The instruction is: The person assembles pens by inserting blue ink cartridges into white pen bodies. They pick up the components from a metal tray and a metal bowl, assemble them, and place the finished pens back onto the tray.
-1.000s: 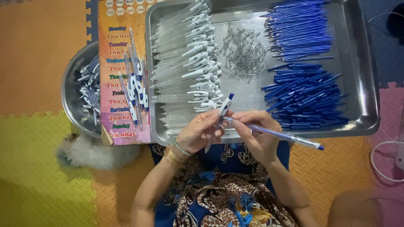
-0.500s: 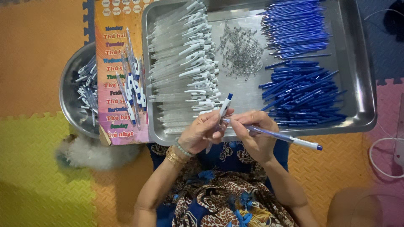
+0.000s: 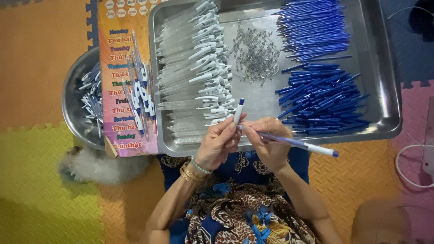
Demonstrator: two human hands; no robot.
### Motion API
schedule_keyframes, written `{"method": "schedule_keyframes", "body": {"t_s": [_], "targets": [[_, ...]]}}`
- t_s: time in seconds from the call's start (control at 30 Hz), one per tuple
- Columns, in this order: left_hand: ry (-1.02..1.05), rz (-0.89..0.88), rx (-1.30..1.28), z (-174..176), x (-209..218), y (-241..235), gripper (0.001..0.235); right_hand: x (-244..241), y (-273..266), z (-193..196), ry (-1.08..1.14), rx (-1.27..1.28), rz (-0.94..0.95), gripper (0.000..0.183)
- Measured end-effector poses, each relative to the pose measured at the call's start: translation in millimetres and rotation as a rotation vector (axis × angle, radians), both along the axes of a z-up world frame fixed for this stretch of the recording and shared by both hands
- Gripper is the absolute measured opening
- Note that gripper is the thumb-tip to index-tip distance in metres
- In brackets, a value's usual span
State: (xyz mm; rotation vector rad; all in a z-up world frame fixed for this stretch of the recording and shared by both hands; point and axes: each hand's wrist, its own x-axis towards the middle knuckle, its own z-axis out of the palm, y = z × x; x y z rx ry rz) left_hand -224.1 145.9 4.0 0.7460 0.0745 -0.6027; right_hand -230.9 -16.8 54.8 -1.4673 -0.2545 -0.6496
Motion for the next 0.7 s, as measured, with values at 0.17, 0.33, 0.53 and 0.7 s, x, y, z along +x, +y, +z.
{"method": "schedule_keyframes", "body": {"t_s": [0.17,0.33,0.53,0.7], "targets": [[-0.046,0.105,0.110,18.0,-2.3,-8.1,0.044,-6.9,-6.3,-29.5,-0.136,-0.268,-0.024,0.016],[-0.070,0.115,0.135,24.8,-1.5,-8.9,0.044,-0.6,4.8,-17.6,-0.427,-0.388,-0.152,0.031],[-0.098,-0.019,0.134,31.6,11.7,5.1,0.044,-6.0,-31.6,-5.9,-0.167,-0.151,-0.018,0.012],[-0.114,-0.183,0.118,17.1,8.9,8.2,0.046,18.8,-54.4,18.4,0.135,-0.201,0.142,0.033]]}}
